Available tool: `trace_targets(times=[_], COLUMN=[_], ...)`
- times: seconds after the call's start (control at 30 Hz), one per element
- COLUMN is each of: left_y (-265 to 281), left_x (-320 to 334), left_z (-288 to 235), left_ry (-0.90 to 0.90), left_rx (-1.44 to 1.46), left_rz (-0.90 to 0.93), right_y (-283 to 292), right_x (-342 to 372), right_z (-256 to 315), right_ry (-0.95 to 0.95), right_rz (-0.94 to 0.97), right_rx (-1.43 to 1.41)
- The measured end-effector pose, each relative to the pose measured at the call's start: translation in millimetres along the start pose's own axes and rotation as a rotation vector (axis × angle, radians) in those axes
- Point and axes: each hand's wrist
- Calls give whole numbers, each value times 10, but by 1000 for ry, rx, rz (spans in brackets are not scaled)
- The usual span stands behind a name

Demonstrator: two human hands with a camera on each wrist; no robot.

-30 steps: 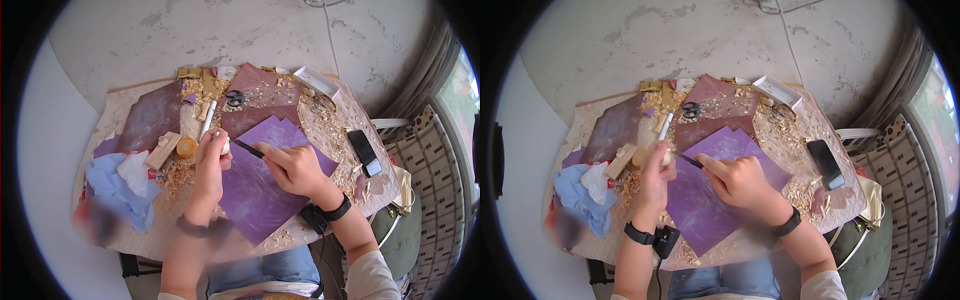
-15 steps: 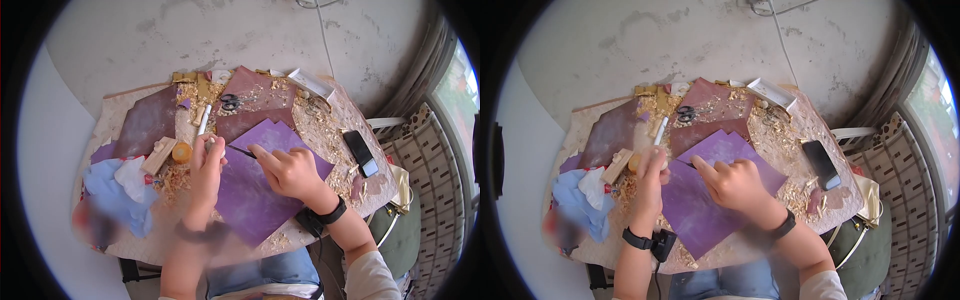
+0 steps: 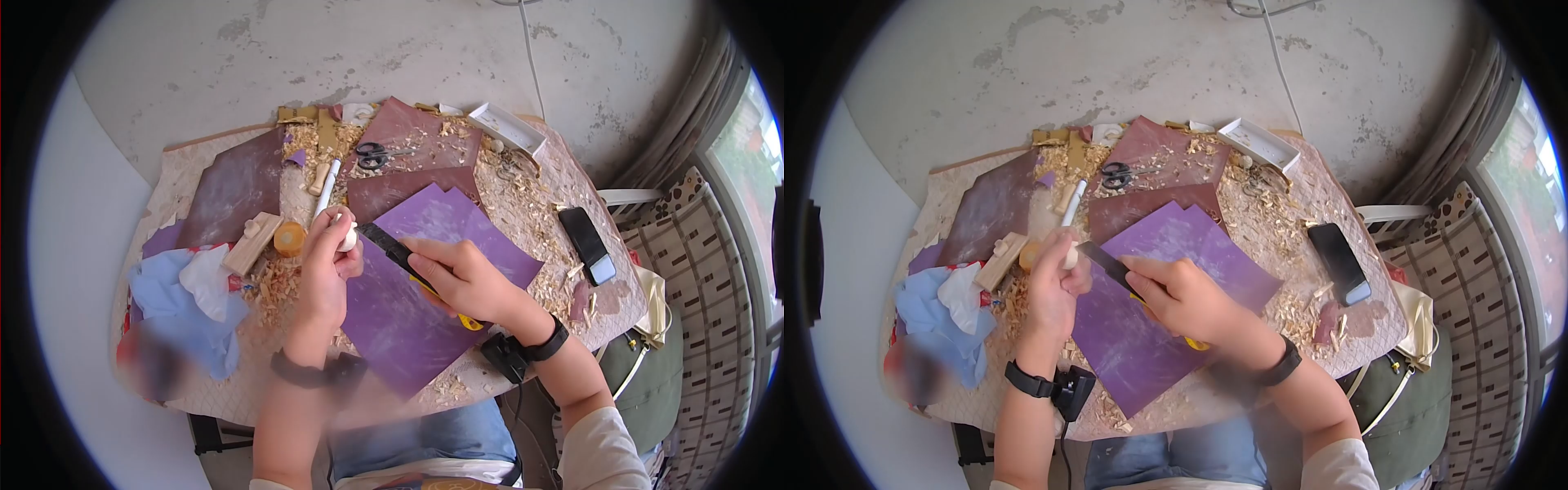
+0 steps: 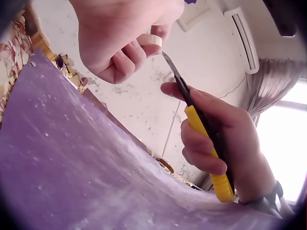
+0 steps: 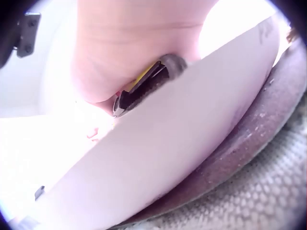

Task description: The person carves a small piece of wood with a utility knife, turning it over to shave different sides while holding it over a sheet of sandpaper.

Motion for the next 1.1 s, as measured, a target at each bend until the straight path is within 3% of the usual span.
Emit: trace_targets(times=[0.13, 0.27, 0.33, 0.37, 0.43, 0.53, 1.1], left_y=[15, -37, 56, 84, 93, 59, -2], left_x=[6, 10, -15, -44, -50, -30, -2], left_z=[18, -20, 8, 14, 19, -3, -2], left_ry=[97, 199, 191, 177, 160, 138, 118], left_rx=[112, 266, 287, 310, 297, 254, 96], left_rz=[4, -53, 26, 111, 97, 67, -21], right_y=[30, 52, 36, 24, -38, -23, -28], right_x=[6, 4, 4, -12, -40, -34, -34], right_z=[100, 104, 41, -32, -156, -114, -134], right_ry=[-262, -294, -69, -65, 442, 529, 601], right_rz=[137, 219, 99, 103, -262, -314, -365], right_rx=[-336, -453, -275, -271, 325, 524, 760])
Point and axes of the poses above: each hand's wrist, its own x-axis away from the middle knuckle, its own y-axis out of the back of the hand, z = x × y, and after that the axes turned 7 degrees about -z, right-handed
